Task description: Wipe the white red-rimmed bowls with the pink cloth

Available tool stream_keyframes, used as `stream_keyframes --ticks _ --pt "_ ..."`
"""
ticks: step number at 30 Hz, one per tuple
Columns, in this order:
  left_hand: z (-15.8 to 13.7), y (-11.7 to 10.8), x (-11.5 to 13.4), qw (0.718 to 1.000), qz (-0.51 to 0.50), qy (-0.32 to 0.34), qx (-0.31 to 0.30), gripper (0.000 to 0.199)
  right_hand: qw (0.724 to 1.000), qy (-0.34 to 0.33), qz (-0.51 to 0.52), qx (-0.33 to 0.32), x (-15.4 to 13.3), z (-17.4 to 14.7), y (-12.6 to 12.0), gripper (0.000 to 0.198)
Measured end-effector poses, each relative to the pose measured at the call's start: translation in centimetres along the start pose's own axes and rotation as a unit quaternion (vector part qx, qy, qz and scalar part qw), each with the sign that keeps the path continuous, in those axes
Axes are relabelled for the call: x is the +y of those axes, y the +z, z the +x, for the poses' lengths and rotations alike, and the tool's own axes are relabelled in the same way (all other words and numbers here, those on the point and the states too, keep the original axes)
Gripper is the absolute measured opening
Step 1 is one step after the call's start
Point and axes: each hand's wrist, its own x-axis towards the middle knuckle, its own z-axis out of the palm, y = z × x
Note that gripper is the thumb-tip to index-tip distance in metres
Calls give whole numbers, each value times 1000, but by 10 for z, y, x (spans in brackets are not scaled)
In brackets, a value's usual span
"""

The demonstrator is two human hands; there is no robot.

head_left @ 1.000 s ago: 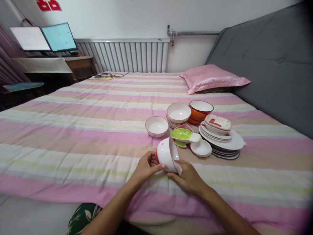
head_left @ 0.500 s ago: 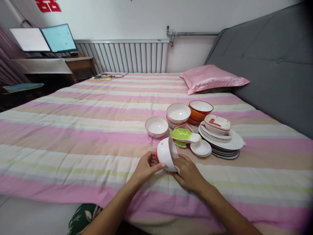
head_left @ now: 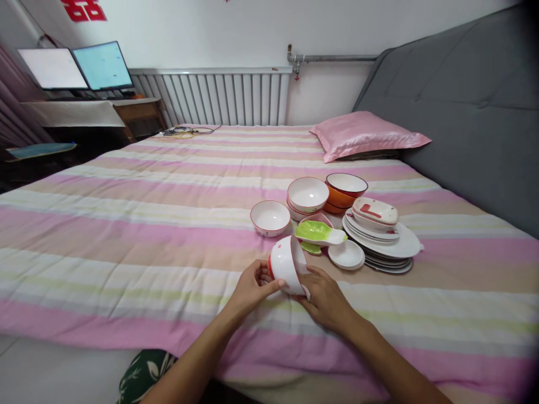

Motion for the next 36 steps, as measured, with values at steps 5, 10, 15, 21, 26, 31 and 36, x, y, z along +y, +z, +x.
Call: stream_keyframes --ticks 5,10,15,21,26,31,36 --pt "0 0 0 1000 2 1 -5 50 1000 10 2 -4 -3 1 -2 23" --pt "0 0 1 1000 3 -1 -4 50 1000 10 3 -7 -3 0 -2 22" --pt "0 0 0 1000 6 0 -3 50 1000 4 7 8 -1 -1 1 21" --pt "1 0 -1 1000 6 3 -2 51 1000 0 2 18 -1 -1 1 19" --pt "1 0 -2 1000 3 1 -7 49 1000 1 -3 19 -1 -1 2 22" --pt "2 -1 -3 1000 3 0 -9 51 1000 0 -4 20 0 0 2 21" --pt "2 0 -2 1000 1 1 -9 50 1000 3 -5 15 -1 0 2 20"
